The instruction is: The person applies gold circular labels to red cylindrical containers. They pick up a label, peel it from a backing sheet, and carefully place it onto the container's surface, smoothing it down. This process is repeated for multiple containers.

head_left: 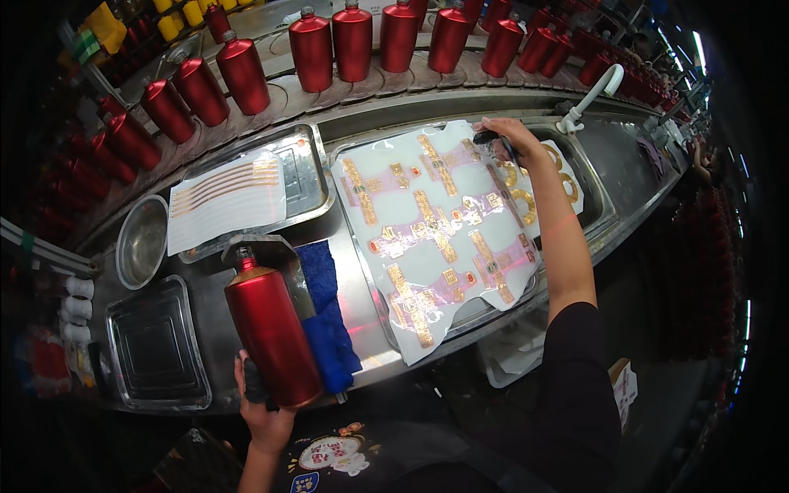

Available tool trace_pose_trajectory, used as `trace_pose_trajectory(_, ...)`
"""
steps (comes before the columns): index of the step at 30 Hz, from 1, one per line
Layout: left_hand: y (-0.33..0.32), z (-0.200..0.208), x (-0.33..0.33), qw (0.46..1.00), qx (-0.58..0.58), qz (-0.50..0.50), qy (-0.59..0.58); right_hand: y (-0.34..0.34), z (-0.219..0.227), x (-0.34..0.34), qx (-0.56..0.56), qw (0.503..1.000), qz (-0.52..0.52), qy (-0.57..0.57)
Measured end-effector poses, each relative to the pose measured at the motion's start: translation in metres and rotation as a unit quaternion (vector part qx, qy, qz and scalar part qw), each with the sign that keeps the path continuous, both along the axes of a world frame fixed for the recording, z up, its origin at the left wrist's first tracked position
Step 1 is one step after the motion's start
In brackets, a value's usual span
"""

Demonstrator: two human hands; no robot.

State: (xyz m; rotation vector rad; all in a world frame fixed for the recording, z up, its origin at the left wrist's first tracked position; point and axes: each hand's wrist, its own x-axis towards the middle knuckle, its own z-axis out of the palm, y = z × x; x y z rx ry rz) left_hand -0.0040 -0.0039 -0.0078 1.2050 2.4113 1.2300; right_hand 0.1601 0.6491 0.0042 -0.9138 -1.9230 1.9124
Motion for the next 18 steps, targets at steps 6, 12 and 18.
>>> trace_pose_trajectory(6,0.004,0.008,-0.005,0.996,0.01,-0.022,0.081,0.02,-0.042,-0.008,0.201,0.942,-0.106,-0.247)
trace_pose_trajectory(12,0.007,0.015,-0.008,0.993,0.017,-0.048,0.108,0.015,-0.035,-0.019,0.437,0.802,-0.23,-0.336)
trace_pose_trajectory(18,0.008,0.018,-0.007,0.99,0.044,-0.05,0.126,-0.06,0.005,-0.055,0.597,0.668,-0.211,-0.391)
